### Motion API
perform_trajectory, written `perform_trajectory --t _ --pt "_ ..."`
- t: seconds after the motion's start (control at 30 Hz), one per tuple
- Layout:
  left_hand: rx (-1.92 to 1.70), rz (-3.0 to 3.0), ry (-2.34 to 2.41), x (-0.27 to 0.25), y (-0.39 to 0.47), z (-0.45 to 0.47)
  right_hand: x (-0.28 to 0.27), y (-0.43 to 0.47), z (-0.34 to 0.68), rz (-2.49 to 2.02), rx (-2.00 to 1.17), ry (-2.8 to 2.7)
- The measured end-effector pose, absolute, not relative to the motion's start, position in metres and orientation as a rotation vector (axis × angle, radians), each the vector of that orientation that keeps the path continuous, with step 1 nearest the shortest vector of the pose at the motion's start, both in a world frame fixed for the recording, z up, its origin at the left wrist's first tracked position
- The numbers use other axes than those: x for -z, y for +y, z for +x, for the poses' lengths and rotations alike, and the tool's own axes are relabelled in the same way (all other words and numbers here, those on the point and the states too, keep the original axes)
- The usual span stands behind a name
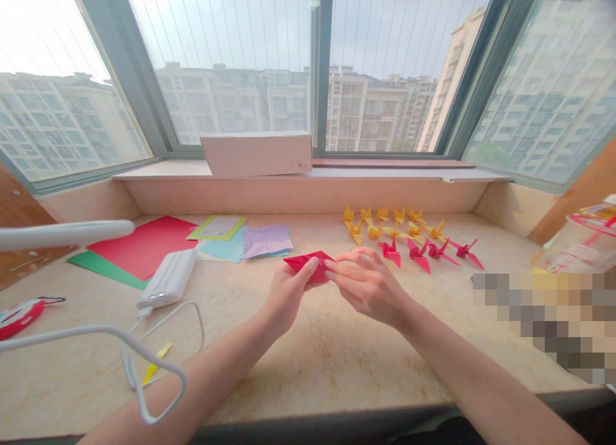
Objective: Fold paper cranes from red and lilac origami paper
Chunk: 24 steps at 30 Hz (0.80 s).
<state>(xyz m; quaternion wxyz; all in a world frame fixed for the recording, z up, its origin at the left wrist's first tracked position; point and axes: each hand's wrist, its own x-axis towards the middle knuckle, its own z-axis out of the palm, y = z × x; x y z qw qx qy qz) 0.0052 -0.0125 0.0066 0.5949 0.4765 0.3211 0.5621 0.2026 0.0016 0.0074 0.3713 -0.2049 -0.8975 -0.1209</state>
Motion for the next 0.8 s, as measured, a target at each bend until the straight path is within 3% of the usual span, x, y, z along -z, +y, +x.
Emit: perform_trajectory --t 0.13,0.37,0.57,0.8 --pt "-1.31 1.132 0.741 -0.009 -0.012 0.003 -0.006 0.0 0.199 -0.515 0.243 -2.275" --pt "-1.279 1.262 0.784 -0.016 -0.014 0.006 -0.003 0.0 0.185 -0.885 -0.334 -1.732" --pt "-1.265 1.453 0.816 -0.015 -0.014 0.005 0.001 0.005 0.182 -1.027 -0.704 -1.695" --pt "-1.252 1.389 0.887 -0.019 -0.016 0.004 -0.006 0.0 0.182 -0.963 -0.245 -1.803"
